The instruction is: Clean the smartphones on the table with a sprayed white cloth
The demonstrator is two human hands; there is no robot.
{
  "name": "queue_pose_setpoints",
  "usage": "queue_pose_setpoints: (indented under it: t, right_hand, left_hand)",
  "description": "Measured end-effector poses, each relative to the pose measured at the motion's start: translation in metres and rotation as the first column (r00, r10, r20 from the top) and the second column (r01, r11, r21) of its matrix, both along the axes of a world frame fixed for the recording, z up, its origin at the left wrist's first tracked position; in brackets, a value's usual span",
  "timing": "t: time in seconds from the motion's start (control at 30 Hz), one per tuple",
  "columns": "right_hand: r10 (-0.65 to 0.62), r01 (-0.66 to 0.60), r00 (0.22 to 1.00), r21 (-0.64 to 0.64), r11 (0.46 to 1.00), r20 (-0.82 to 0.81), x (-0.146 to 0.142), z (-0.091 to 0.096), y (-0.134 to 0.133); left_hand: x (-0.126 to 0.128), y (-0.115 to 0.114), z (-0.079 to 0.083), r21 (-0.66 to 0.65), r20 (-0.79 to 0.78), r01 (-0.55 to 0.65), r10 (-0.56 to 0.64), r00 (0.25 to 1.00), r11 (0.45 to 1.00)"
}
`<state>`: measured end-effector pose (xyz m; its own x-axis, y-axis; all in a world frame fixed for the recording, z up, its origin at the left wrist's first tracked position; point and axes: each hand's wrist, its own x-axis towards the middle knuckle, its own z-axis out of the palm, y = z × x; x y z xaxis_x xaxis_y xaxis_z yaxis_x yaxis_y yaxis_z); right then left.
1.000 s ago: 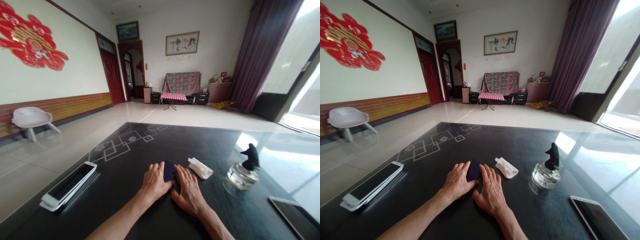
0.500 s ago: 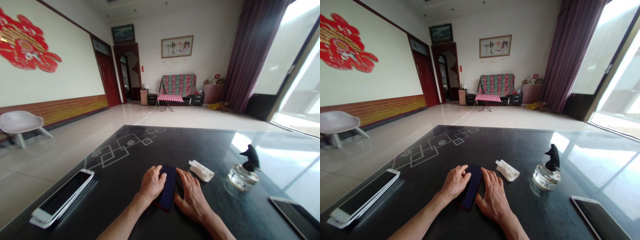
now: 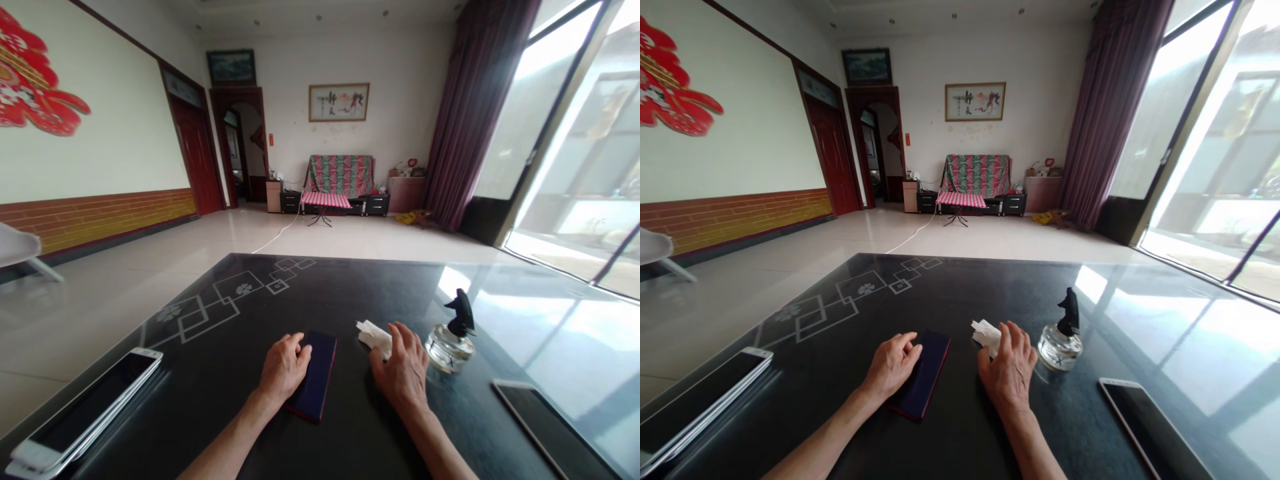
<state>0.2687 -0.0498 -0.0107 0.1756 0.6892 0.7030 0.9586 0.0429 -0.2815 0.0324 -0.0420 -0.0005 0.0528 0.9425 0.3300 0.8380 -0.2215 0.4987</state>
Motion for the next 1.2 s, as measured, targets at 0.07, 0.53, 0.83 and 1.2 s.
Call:
queue_pose_setpoints:
  t: [0.07, 0.53, 0.83, 1.2]
  right_hand:
    - [-0.042, 0.043, 0.999, -0.072, 0.996, 0.016, 0.005, -0.004, 0.001]
    - [0.2, -0.168, 0.969, 0.205, 0.964, -0.143, 0.0, -0.008, 0.006]
    - [0.513, -0.436, 0.806, 0.289, 0.852, -0.296, -0.032, 0.004, -0.01]
    - [0.598, -0.649, 0.538, 0.161, 0.744, -0.594, -0.037, 0.018, -0.023]
  left_hand:
    - [0.0, 0.0, -0.001, 0.005, 0.01, -0.001, 0.001, 1.0, 1.0]
    - [0.032, -0.019, 0.026, -0.023, 0.509, 0.153, -0.12, 0.852, 0.988]
    - [0.062, -0.013, 0.029, -0.277, 0.88, 0.384, 0.072, 0.47, 0.881]
    - [0.059, -0.007, 0.026, -0.226, 0.885, 0.287, 0.073, 0.459, 0.931]
